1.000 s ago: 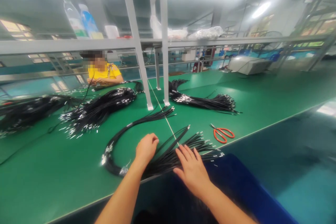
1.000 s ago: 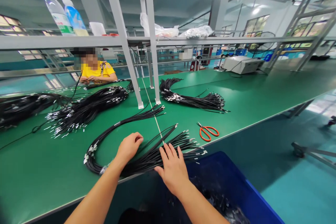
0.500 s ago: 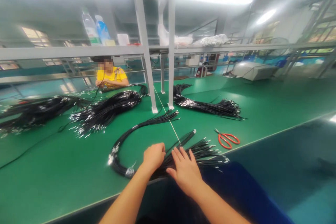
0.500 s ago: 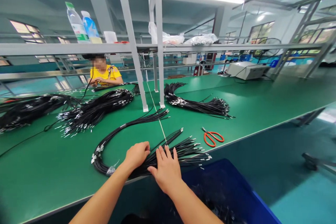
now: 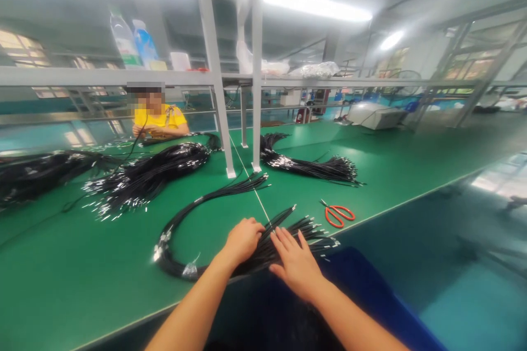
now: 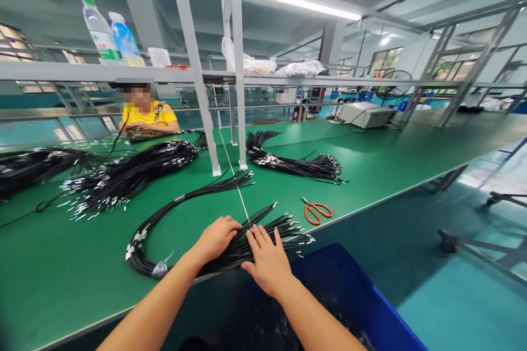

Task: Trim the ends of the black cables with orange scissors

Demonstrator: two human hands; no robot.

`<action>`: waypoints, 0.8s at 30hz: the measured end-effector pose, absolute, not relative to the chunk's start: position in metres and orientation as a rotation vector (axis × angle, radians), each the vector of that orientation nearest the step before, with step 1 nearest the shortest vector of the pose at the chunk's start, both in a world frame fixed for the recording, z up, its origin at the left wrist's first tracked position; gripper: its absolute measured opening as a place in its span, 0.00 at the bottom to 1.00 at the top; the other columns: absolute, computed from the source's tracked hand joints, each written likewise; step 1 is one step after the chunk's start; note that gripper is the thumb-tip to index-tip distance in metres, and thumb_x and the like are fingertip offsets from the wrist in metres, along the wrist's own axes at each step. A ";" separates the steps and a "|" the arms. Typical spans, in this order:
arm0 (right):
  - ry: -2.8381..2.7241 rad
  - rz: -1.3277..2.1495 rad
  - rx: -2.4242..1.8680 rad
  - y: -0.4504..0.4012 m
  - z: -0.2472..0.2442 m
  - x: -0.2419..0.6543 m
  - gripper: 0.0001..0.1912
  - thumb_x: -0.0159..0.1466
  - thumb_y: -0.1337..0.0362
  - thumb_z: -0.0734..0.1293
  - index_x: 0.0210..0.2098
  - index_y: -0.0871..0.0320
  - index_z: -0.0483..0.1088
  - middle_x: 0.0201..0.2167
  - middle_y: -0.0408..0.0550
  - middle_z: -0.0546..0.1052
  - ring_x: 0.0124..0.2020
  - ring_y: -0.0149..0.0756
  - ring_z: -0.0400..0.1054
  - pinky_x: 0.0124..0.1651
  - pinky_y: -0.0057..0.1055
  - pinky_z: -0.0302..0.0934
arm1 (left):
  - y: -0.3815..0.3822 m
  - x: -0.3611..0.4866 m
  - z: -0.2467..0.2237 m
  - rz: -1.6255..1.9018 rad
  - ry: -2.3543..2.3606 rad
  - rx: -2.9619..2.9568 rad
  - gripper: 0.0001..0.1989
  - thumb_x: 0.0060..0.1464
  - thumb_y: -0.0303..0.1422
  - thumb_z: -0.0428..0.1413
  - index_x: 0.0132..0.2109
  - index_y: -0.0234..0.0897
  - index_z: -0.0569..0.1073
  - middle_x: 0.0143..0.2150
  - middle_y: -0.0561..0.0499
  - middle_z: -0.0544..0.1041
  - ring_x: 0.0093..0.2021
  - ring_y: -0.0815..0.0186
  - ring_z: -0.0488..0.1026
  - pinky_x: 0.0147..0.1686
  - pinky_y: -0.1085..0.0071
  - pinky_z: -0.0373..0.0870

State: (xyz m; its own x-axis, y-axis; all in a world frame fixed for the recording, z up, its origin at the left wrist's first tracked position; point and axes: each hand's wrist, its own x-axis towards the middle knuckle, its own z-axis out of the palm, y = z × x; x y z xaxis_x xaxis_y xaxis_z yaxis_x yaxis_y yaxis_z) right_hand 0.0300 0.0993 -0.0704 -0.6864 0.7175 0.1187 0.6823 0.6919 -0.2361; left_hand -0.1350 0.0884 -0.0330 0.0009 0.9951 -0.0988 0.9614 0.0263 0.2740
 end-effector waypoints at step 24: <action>-2.682 0.157 -1.116 0.123 -0.094 0.059 0.32 0.62 0.55 0.61 0.63 0.55 0.55 0.64 0.53 0.59 0.65 0.47 0.49 0.63 0.54 0.42 | 0.025 -0.252 -0.022 0.191 3.052 0.800 0.16 0.60 0.35 0.53 0.53 0.35 0.68 0.51 0.45 0.72 0.46 0.59 0.72 0.43 0.56 0.72</action>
State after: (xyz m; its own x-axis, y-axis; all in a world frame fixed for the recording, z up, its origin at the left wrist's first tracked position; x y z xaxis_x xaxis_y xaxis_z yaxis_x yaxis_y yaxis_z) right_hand 0.0591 0.1227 -0.0937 -0.6827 0.7102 0.1719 0.6853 0.7039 -0.1867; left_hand -0.2516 0.0255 -0.0221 -0.8718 0.4874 0.0487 0.4897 0.8647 0.1121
